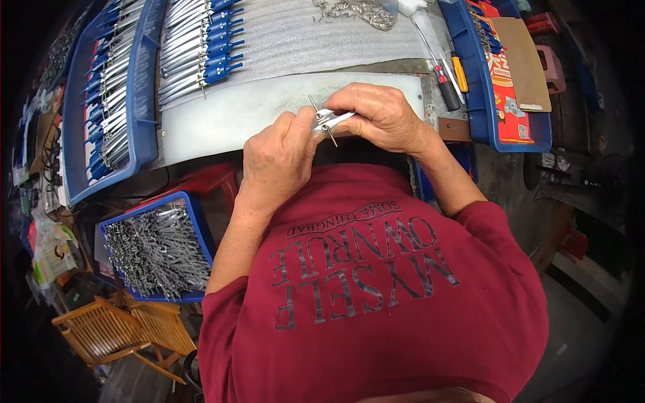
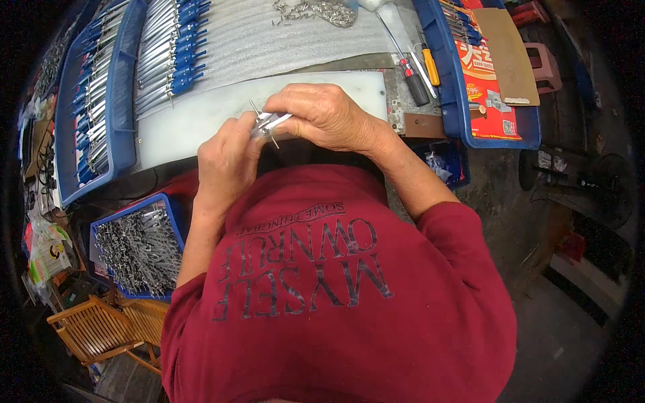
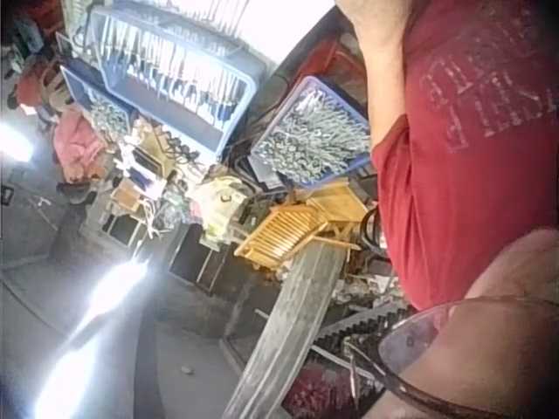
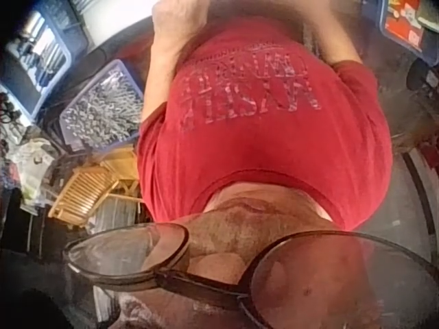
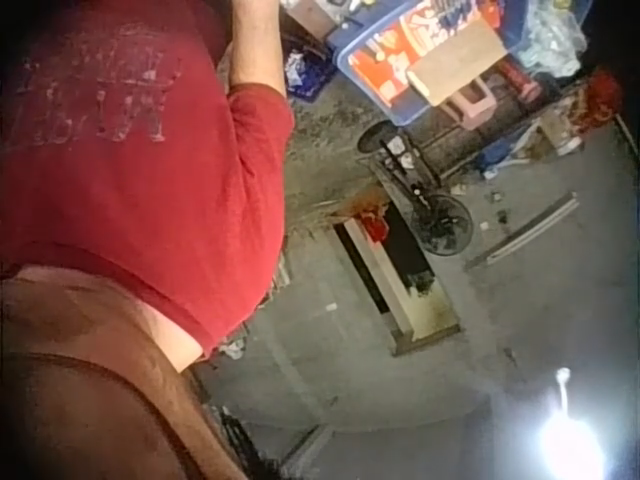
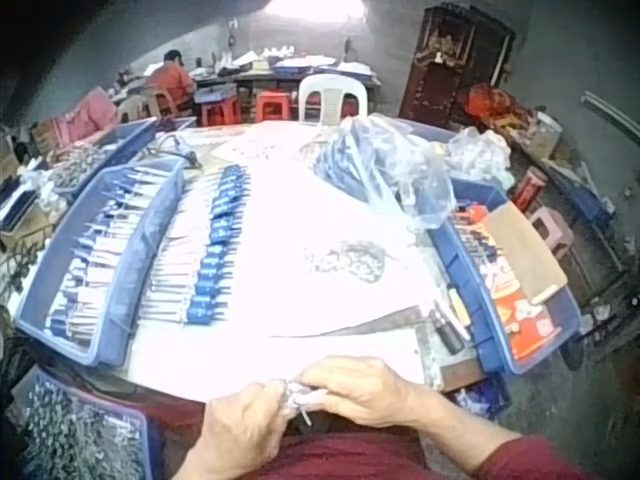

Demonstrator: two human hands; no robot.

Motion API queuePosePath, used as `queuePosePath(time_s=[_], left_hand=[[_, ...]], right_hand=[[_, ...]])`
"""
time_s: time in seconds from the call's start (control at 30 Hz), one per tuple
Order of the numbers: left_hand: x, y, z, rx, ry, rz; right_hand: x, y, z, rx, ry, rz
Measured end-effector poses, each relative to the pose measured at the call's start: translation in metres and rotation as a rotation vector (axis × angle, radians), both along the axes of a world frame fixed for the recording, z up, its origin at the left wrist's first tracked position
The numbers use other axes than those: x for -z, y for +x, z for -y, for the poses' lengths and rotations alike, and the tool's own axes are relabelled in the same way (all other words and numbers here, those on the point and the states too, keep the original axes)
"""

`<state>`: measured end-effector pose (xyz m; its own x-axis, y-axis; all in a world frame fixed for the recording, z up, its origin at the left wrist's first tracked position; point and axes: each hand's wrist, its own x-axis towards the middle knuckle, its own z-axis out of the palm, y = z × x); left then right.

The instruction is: Assembling small metal slides by inserting pins and applying a blue sealant/threadlocker to the joints.

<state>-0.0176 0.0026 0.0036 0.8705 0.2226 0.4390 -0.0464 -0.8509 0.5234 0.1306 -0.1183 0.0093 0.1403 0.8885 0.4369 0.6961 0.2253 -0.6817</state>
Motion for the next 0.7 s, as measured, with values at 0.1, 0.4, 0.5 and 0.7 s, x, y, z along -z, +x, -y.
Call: queuePosePath(time_s=[0.1, 0.4, 0.5, 0.7], left_hand=[[0.0001, -0.0013, -0.0010, 0.016, 0.072, 0.043], [0.0014, -0.0012, 0.0025, -0.004, 0.161, 0.085], [0.0035, 0.0018, 0.0034, 0.001, 0.165, 0.117], [0.0021, 0.0044, 0.0010, -0.017, 0.189, 0.104]], right_hand=[[0.0000, -0.0006, 0.0003, -0.006, 0.010, 0.020], [0.0035, -0.0005, 0.0031, -0.016, 0.096, 0.085], [0.0019, 0.0002, 0.0049, -0.006, 0.054, 0.073], [0.0011, -0.0001, 0.0036, 0.016, 0.055, 0.062]])
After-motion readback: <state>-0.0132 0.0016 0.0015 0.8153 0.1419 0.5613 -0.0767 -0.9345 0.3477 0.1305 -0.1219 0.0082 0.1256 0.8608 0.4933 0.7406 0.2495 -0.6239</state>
